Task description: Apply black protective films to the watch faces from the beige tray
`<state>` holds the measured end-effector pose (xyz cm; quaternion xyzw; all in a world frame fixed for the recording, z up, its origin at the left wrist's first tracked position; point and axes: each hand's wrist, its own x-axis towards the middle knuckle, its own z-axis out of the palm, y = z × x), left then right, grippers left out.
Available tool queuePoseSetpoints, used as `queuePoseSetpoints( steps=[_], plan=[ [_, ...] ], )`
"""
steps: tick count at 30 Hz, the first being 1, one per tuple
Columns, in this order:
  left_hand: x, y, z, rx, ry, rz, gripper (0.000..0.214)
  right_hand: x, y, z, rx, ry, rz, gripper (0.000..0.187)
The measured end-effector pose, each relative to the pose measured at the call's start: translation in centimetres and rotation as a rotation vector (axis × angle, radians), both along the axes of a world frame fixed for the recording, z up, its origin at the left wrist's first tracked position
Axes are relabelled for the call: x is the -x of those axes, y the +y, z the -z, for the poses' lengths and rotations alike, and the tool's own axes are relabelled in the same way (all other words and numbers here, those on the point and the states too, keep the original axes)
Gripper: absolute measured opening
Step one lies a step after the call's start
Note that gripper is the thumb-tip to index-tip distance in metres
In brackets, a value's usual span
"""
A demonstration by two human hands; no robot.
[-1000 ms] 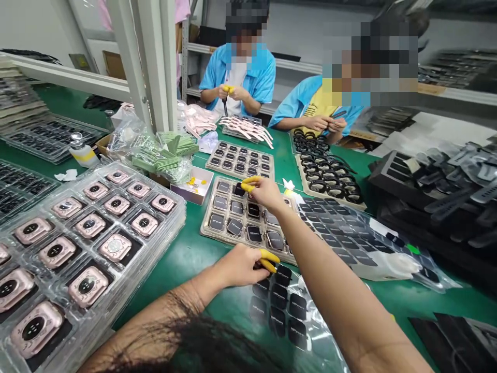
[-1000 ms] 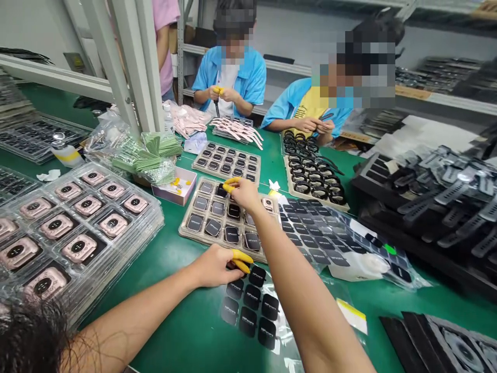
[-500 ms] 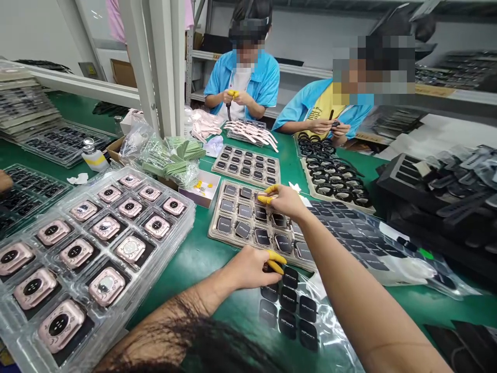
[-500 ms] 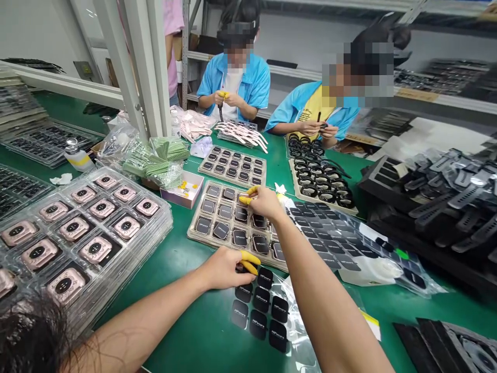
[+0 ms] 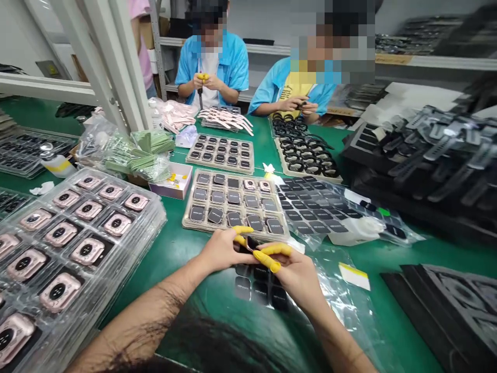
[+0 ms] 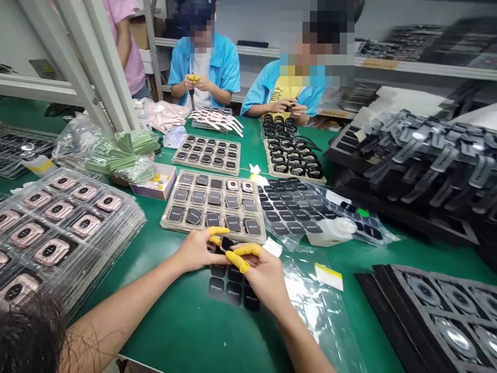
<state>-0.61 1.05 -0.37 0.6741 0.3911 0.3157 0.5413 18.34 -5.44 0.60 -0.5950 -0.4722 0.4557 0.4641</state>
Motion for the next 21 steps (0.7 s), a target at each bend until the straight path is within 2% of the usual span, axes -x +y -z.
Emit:
queuePoseSetpoints(
  steps=[5,10,13,17,21],
  plan=[
    [0.1,0.2,-0.1,0.039,-0.034,0.024,0.064,0.3,0.4,0.0,-0.061,0.018,-0.077,0.032],
    [0.2,0.0,-0.6,-0.099,0.060,0.069,0.041,0.8,0.5,0.5,0.061,0.128,0.036,0.047],
    [0.1,-0.3,-0.9,-0.122,0.125,0.071,0.053,0.9,0.6,0.7,0.063,0.119,0.033,0.039],
    [0.0,-0.6,-1.1,-0.145,0.190,0.013,0.078,0.9,0.4,0.5,-0.034,0.045,0.043,0.030],
    [0.0,-0.7,-1.1,-0.215,0.185,0.054,0.060,1.3,-0.1,0.4,-0.130,-0.006,0.048,0.024]
  ],
)
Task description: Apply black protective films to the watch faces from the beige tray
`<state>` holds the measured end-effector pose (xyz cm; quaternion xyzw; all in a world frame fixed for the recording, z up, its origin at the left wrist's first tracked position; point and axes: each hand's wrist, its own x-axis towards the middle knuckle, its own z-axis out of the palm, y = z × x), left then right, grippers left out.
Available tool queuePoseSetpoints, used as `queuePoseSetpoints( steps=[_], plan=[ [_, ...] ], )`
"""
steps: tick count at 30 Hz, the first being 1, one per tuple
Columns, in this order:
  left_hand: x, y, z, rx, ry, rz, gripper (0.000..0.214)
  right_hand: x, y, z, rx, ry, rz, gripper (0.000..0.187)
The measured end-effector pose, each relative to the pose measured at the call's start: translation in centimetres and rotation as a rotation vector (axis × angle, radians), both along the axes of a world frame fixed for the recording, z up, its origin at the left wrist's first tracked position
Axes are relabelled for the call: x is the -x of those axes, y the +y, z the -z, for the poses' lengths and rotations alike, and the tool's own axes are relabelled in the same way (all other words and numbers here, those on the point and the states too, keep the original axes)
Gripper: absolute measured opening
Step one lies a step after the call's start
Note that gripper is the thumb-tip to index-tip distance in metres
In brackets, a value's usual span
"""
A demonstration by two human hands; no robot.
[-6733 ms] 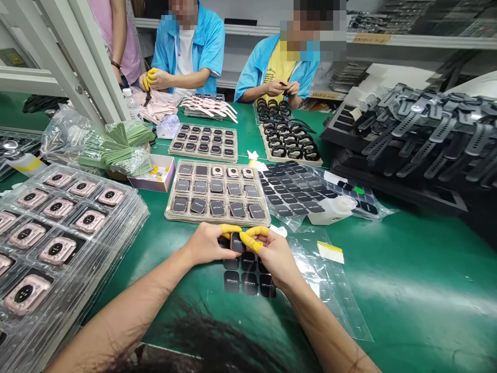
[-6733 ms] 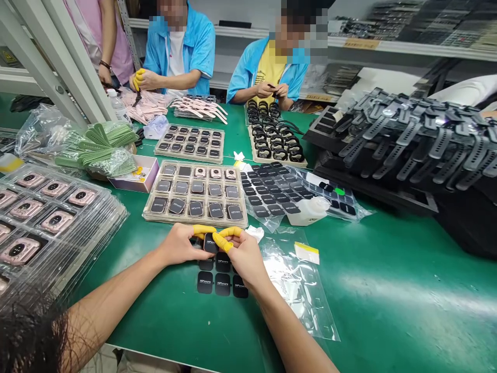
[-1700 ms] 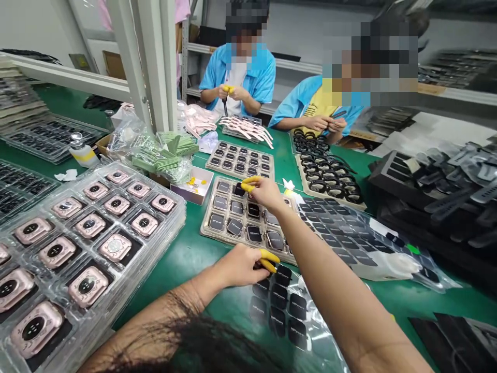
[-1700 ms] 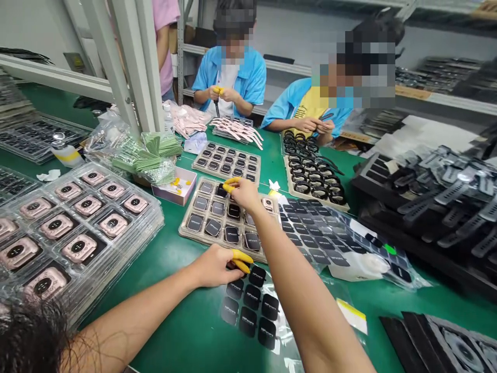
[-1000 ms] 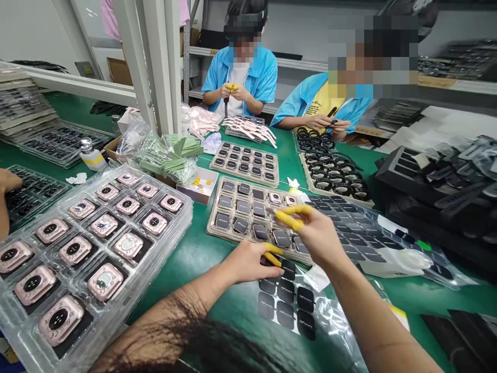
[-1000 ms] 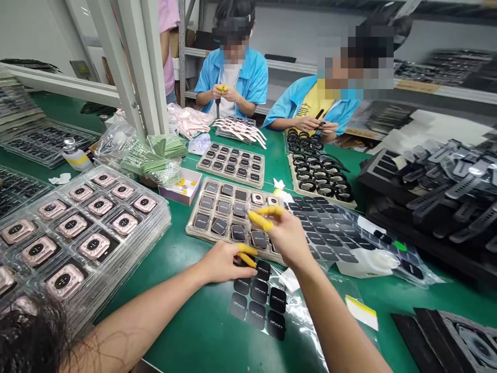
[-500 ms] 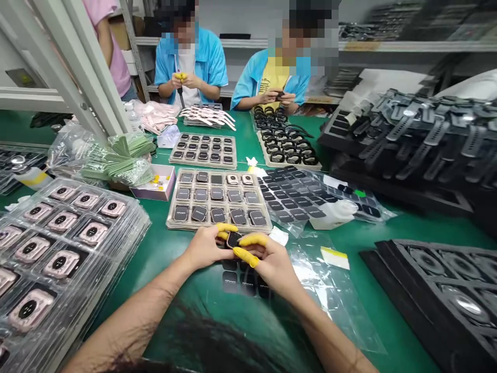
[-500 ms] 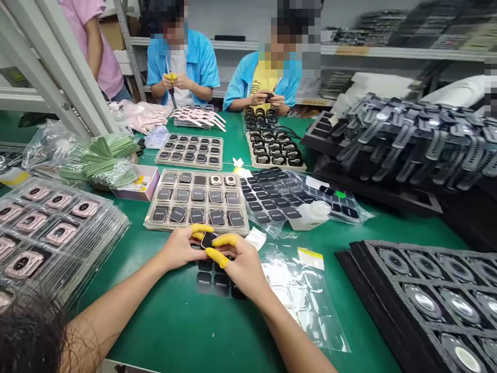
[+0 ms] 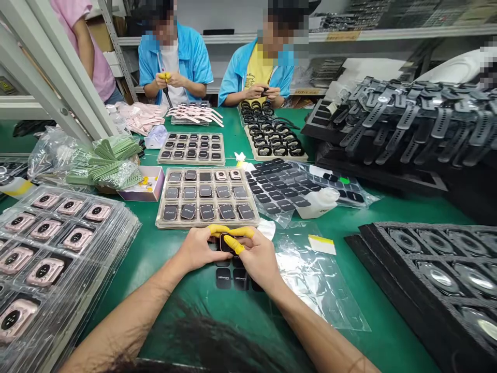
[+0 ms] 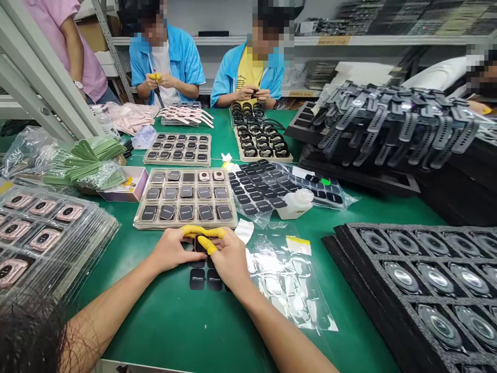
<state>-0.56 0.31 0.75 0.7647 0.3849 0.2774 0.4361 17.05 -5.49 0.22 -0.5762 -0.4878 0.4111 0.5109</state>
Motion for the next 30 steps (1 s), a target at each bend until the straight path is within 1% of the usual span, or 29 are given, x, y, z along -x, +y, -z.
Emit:
queuePoseSetpoints(
  steps=[2,4,6,7,9,11,13,14,15,16,18,20,22,24,27,28,30],
  plan=[
    [0.0,-0.1,0.1,-0.043,-0.010,0.017,0.052,0.2,0.0,0.1,-0.049,-0.028,0.012,0.024],
    [0.0,-0.2,0.1,-0.078,-0.017,0.019,0.050,0.2,0.1,0.1,-0.089,-0.094,0.024,0.027],
    [0.0,-0.2,0.2,-0.080,-0.028,0.019,0.050,0.0,0.3,-0.5,-0.105,-0.162,0.027,0.031],
    [0.1,-0.2,0.2,-0.064,-0.040,0.013,0.050,-0.4,0.4,-1.0,-0.090,-0.164,0.013,0.032],
    [0.3,0.0,0.0,0.011,-0.083,-0.001,0.053,-1.7,0.6,-2.4,-0.022,-0.068,-0.044,0.036],
    [0.8,0.4,-0.3,0.135,-0.138,0.016,0.058,-3.4,0.6,-4.0,0.048,0.101,-0.089,0.039],
    [1.3,0.8,-0.7,0.267,-0.173,0.090,0.061,-5.1,0.5,-4.8,0.078,0.188,-0.063,0.041],
    [1.6,0.9,-0.9,0.323,-0.182,0.141,0.063,-5.8,0.4,-4.8,0.095,0.164,-0.054,0.042],
    [1.8,1.1,-1.0,0.373,-0.187,0.192,0.063,-6.2,0.3,-4.5,0.115,0.086,-0.055,0.044],
    [2.0,1.1,-1.1,0.415,-0.188,0.236,0.063,-6.5,0.2,-3.9,0.128,-0.042,-0.062,0.043],
    [2.0,1.1,-1.1,0.472,-0.185,0.284,0.064,-6.8,0.0,-2.3,0.105,-0.382,-0.053,0.033],
    [1.9,1.1,-0.9,0.485,-0.191,0.270,0.064,-7.1,-0.2,-0.8,0.031,-0.693,0.015,0.022],
    [1.7,1.0,-0.8,0.459,-0.197,0.225,0.062,-7.9,-0.2,0.2,-0.005,-0.882,0.091,0.023],
    [1.4,0.9,-0.7,0.430,-0.195,0.187,0.062,-8.9,0.0,0.4,0.042,-0.975,0.110,0.025],
    [1.1,0.7,-0.5,0.405,-0.184,0.141,0.062,-10.1,0.2,-0.7,0.113,-0.998,0.133,0.016],
    [1.0,0.7,-0.5,0.392,-0.184,0.120,0.062,-10.1,0.2,-1.3,0.100,-0.963,0.166,0.016],
    [0.8,0.5,-0.3,0.338,-0.177,0.074,0.060,-9.0,0.1,-2.6,0.003,-0.832,0.230,0.022]
  ],
)
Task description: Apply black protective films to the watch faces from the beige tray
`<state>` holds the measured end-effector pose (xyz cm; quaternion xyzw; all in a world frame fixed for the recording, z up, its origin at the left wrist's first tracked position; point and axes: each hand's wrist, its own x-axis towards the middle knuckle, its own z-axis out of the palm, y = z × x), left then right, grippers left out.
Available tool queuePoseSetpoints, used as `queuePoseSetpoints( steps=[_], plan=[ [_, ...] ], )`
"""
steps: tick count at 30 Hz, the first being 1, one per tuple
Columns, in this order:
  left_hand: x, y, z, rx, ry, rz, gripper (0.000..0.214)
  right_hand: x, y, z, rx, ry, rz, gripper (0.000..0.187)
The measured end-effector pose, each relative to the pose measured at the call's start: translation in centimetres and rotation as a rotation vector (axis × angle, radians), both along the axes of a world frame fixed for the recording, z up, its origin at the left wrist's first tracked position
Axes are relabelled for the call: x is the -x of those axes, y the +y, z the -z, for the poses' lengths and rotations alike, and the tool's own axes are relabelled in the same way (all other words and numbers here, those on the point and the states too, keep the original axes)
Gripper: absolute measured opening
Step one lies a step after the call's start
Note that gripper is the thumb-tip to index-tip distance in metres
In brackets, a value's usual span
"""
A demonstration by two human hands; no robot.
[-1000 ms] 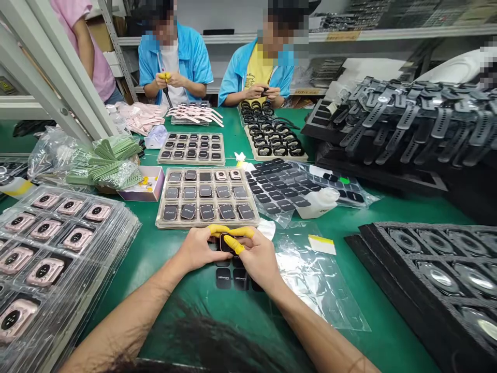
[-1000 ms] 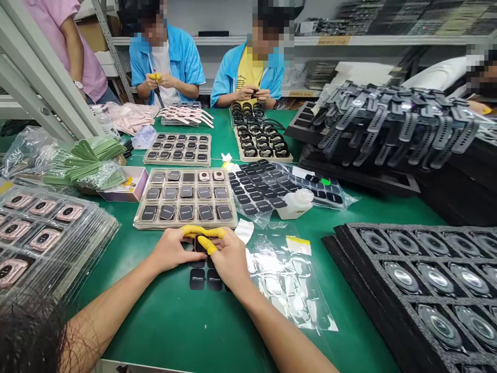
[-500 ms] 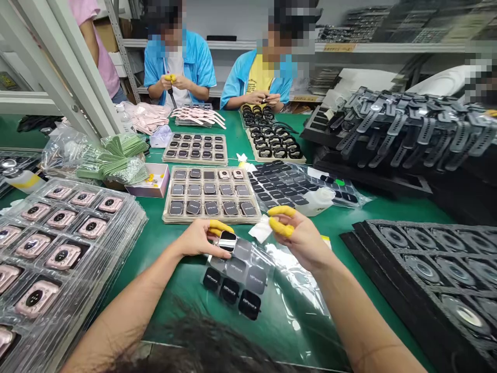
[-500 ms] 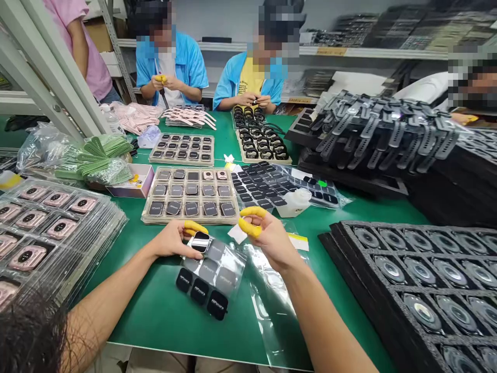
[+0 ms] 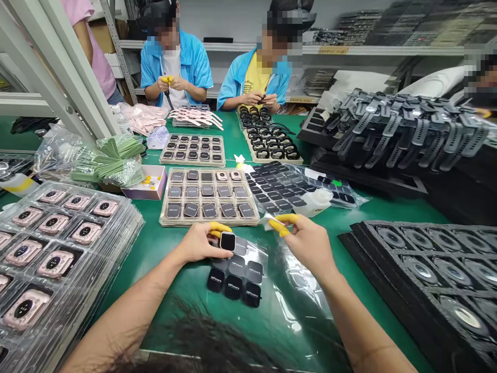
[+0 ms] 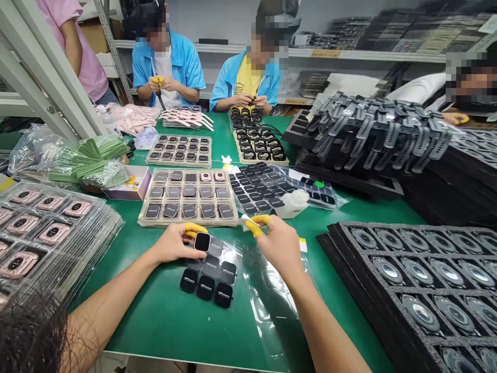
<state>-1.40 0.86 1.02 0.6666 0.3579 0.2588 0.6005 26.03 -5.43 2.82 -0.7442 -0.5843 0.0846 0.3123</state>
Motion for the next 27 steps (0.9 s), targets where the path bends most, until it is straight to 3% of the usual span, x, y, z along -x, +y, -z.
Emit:
queuePoseSetpoints(
  steps=[2,4,6,9,12,17,21,25,27],
  plan=[
    [-0.1,-0.1,0.2,-0.078,0.019,-0.044,0.059,2.3,-0.1,-1.0,-0.108,0.137,-0.135,0.028],
    [-0.2,-0.2,0.3,-0.157,0.032,-0.065,0.057,5.0,0.0,-1.3,-0.114,0.209,-0.432,0.022],
    [-0.2,-0.2,0.3,-0.214,0.036,-0.092,0.055,7.2,0.3,-1.0,-0.118,0.230,-0.573,0.021],
    [-0.2,-0.2,0.3,-0.236,0.034,-0.155,0.055,8.3,0.7,0.0,-0.146,0.231,-0.516,0.016],
    [-0.2,-0.2,0.3,-0.252,0.058,-0.125,0.054,7.8,0.9,0.6,-0.162,0.245,-0.585,0.014],
    [-0.3,-0.2,0.6,-0.252,0.063,-0.171,0.054,7.7,0.9,0.5,-0.203,0.203,-0.508,0.015],
    [-0.4,-0.3,0.4,-0.258,0.100,-0.117,0.050,8.2,1.1,0.6,-0.185,0.241,-0.576,0.016],
    [-0.4,-0.5,-0.2,-0.262,0.077,-0.171,0.053,6.0,1.6,1.8,-0.113,0.057,-0.274,0.015],
    [-0.3,-0.4,-0.5,-0.296,0.061,-0.169,0.051,4.4,1.6,2.3,-0.088,-0.034,-0.189,0.012]
  ],
)
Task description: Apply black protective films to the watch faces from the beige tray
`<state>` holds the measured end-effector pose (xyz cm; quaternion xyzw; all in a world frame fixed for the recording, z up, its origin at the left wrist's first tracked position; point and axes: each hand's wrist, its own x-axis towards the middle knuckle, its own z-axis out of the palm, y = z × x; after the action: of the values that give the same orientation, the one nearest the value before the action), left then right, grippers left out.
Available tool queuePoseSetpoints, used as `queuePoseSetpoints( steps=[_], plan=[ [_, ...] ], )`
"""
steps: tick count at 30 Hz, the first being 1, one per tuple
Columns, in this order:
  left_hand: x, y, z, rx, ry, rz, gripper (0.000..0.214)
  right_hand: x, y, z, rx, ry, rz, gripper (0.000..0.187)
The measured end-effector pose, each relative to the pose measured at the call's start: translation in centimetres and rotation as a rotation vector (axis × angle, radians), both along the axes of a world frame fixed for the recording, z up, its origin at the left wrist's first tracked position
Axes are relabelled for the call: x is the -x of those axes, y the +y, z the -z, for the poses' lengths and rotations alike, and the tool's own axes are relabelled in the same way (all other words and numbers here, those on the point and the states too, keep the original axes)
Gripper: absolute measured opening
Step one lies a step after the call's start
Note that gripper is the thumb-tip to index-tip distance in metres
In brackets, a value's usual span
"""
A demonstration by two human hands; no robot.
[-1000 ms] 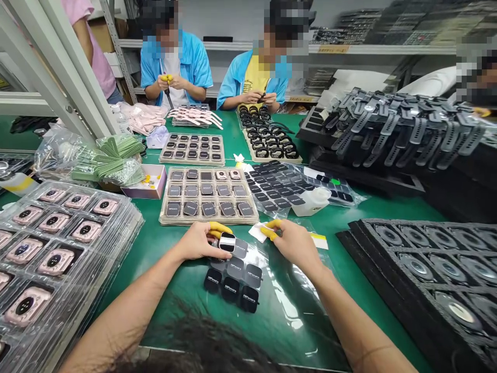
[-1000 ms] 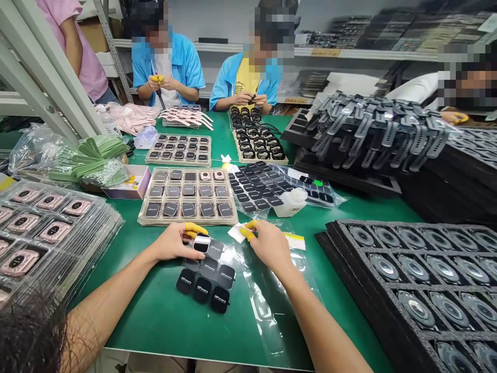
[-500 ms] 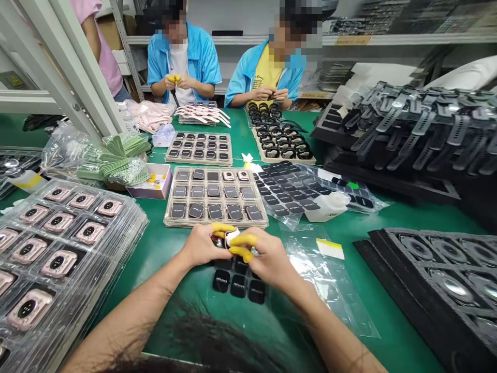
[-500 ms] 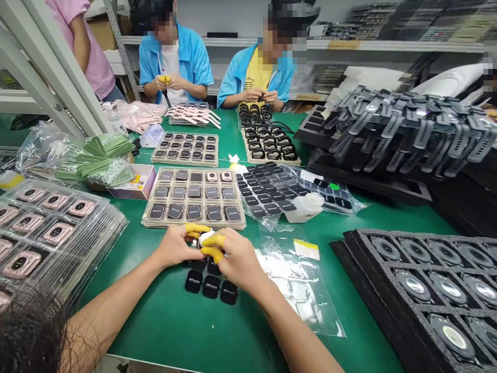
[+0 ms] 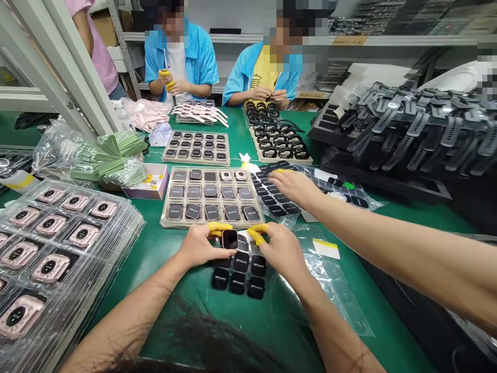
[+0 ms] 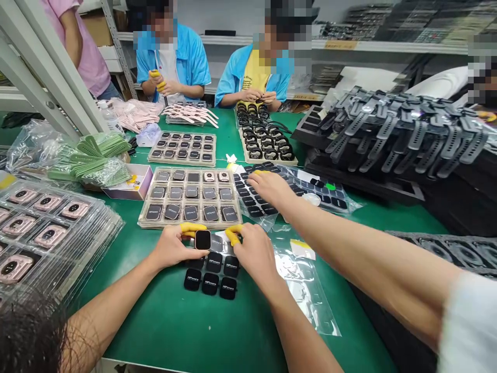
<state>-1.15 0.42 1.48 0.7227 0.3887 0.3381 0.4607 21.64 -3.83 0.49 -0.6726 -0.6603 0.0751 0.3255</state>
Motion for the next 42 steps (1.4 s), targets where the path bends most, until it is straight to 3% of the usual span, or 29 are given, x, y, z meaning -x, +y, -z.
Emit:
queuePoseSetpoints(
  steps=[2,4,8,14,16,18,23,25,27,30,34,38,42],
  plan=[
    [0.3,0.0,0.0,-0.082,0.010,-0.004,0.047,-1.0,-0.2,-0.1,-0.068,-0.024,0.036,0.012],
    [0.5,0.0,0.1,-0.198,0.021,-0.018,0.046,-1.1,-0.4,-0.7,-0.118,0.024,-0.020,0.016],
    [0.9,0.1,0.4,-0.436,-0.021,-0.027,0.043,0.3,-0.5,-1.9,0.020,0.263,-0.224,0.024],
    [0.9,0.6,0.7,-0.615,-0.074,0.017,0.043,1.1,-0.2,-1.4,0.148,0.554,-0.088,0.037],
    [0.9,0.7,0.7,-0.592,-0.080,0.023,0.044,1.1,-0.2,-1.2,0.159,0.614,-0.078,0.040],
    [0.8,0.6,0.7,-0.463,-0.064,0.007,0.045,1.2,-0.1,-1.0,0.157,0.652,-0.077,0.039],
    [0.0,0.5,0.7,0.144,-0.227,-0.047,0.061,1.1,-0.1,-1.4,-0.068,0.536,-0.098,0.028],
    [-0.2,0.5,0.7,0.289,-0.291,-0.040,0.064,0.5,-0.3,-2.0,-0.155,0.600,-0.137,0.028],
    [-0.4,0.5,0.7,0.290,-0.258,-0.033,0.064,-0.2,-0.4,-2.6,-0.153,0.823,-0.155,0.032],
    [-0.4,0.3,0.7,0.150,-0.121,-0.008,0.057,-0.3,-0.8,-3.2,0.007,1.051,-0.083,0.038],
    [-0.5,0.0,1.0,0.002,0.005,0.032,0.051,2.0,-1.1,-2.8,0.256,1.019,0.006,0.047],
    [-0.6,-0.2,1.2,-0.068,0.069,0.039,0.048,4.0,-1.0,-2.0,0.336,1.045,0.065,0.056],
    [-0.6,-0.2,1.1,-0.103,0.082,0.073,0.048,4.3,-1.1,-1.5,0.382,1.090,0.089,0.058]
  ],
)
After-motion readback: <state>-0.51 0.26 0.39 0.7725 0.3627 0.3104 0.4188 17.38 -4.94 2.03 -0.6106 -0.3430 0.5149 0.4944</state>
